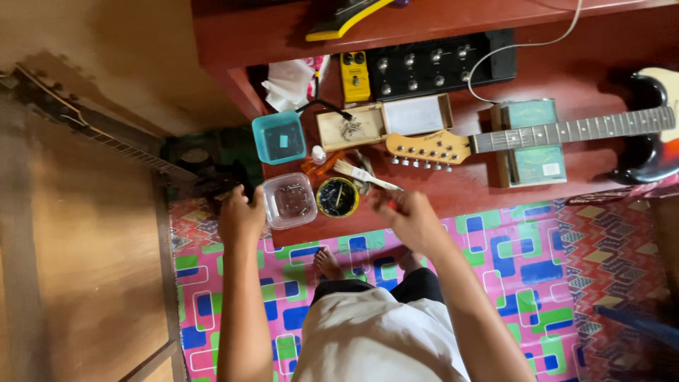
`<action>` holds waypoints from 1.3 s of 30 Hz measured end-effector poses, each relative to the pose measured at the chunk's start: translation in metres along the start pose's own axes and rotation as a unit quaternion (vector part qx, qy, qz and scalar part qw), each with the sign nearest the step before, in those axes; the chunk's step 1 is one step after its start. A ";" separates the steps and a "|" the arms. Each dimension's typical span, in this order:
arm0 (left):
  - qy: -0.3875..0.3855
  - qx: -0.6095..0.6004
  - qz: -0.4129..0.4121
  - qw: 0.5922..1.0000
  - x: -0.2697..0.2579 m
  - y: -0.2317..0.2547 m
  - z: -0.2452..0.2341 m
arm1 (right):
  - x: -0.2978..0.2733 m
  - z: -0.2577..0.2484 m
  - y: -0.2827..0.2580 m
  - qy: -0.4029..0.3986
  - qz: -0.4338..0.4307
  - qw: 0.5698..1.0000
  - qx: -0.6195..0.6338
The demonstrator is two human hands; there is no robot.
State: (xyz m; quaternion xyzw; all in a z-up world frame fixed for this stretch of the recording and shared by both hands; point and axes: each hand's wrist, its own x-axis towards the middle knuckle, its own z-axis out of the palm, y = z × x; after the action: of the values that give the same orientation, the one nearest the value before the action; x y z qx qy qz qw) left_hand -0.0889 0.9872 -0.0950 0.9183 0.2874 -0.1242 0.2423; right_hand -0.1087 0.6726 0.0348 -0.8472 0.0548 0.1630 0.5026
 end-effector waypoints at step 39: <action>-0.146 -0.130 0.528 0.826 -0.353 0.413 0.253 | -0.117 -0.360 0.317 0.297 -0.032 0.903 0.309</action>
State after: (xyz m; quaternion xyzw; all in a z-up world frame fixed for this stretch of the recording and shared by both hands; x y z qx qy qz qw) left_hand -0.1523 0.3950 -0.0265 0.8610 -0.2670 -0.0709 0.4270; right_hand -0.2204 0.1960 -0.0316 -0.6603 0.2216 -0.1371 0.7043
